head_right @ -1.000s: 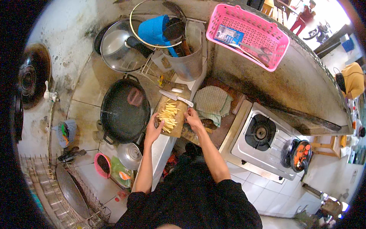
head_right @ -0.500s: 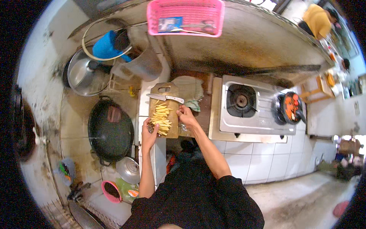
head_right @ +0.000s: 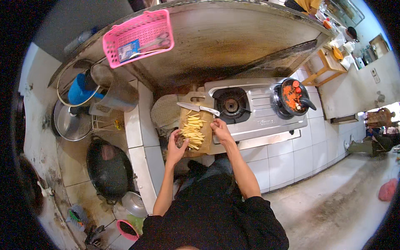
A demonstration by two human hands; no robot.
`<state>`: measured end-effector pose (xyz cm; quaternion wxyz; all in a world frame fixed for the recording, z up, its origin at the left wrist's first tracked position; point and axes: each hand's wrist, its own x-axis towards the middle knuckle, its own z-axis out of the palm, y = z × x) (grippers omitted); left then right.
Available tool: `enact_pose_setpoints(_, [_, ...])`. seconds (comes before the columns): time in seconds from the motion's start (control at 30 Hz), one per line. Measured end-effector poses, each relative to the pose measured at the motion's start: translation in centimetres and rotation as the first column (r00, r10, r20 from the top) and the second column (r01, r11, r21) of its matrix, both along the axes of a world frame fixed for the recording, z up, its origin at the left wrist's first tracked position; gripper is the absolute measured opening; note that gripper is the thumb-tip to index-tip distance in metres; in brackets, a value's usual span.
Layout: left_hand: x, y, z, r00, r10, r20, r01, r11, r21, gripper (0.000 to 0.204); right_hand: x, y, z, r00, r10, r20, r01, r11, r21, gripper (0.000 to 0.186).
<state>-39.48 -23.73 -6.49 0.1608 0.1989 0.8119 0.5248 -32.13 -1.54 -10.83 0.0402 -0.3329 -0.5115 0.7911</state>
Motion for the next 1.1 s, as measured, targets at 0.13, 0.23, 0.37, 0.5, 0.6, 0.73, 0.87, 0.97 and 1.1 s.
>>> enact_pose_setpoints(0.13, [1.4, 6.1, -2.0, 0.998, -0.027, 0.060, 0.029, 0.999, -0.036, 0.056, 1.8, 6.0, -1.0, 0.998, -0.030, 0.063, 0.030, 1.000, -0.004, 0.022])
enact_pose_setpoints(0.23, [2.5, 10.8, -3.3, 0.990, -0.050, 0.133, 0.048, 0.999, 0.017, 0.058, 3.0, 10.7, -3.2, 0.996, -0.068, 0.057, 0.065, 0.997, 0.038, 0.021])
enact_pose_setpoints(0.37, [3.2, 15.7, -4.8, 0.975, -0.037, 0.220, 0.019, 0.996, 0.083, 0.057, 3.5, 15.9, -5.5, 0.994, -0.035, 0.107, 0.024, 0.995, 0.100, 0.022])
enact_pose_setpoints(0.5, [3.4, 18.7, -7.2, 0.963, -0.036, 0.268, -0.017, 0.981, 0.196, 0.055, 3.3, 19.3, -7.1, 0.996, 0.001, 0.087, -0.011, 0.993, 0.119, 0.020])
enact_pose_setpoints(0.6, [3.7, 20.2, -7.0, 0.924, -0.031, 0.382, -0.066, 0.969, 0.238, 0.056, 3.0, 21.0, -7.7, 0.996, 0.046, 0.077, -0.058, 0.985, 0.165, 0.019])
enact_pose_setpoints(0.73, [3.7, 21.1, -8.3, 0.912, -0.027, 0.409, -0.105, 0.949, 0.296, 0.056, 2.1, 21.8, -7.9, 0.993, 0.035, 0.117, -0.064, 0.966, 0.250, 0.020])
enact_pose_setpoints(0.87, [3.7, 21.7, -8.3, 0.905, -0.017, 0.425, -0.130, 0.941, 0.314, 0.056, 1.8, 22.6, -9.0, 0.992, 0.044, 0.115, -0.073, 0.963, 0.260, 0.021])
enact_pose_setpoints(0.97, [3.7, 22.1, -8.3, 0.905, -0.009, 0.426, -0.137, 0.941, 0.311, 0.057, 1.5, 22.7, -9.4, 0.986, 0.033, 0.165, -0.084, 0.945, 0.316, 0.023])
enact_pose_setpoints(1.1, [3.7, 22.1, -9.2, 0.915, -0.027, 0.403, -0.126, 0.929, 0.347, 0.056, 1.0, 22.6, -9.1, 0.983, 0.028, 0.183, -0.088, 0.940, 0.329, 0.025])
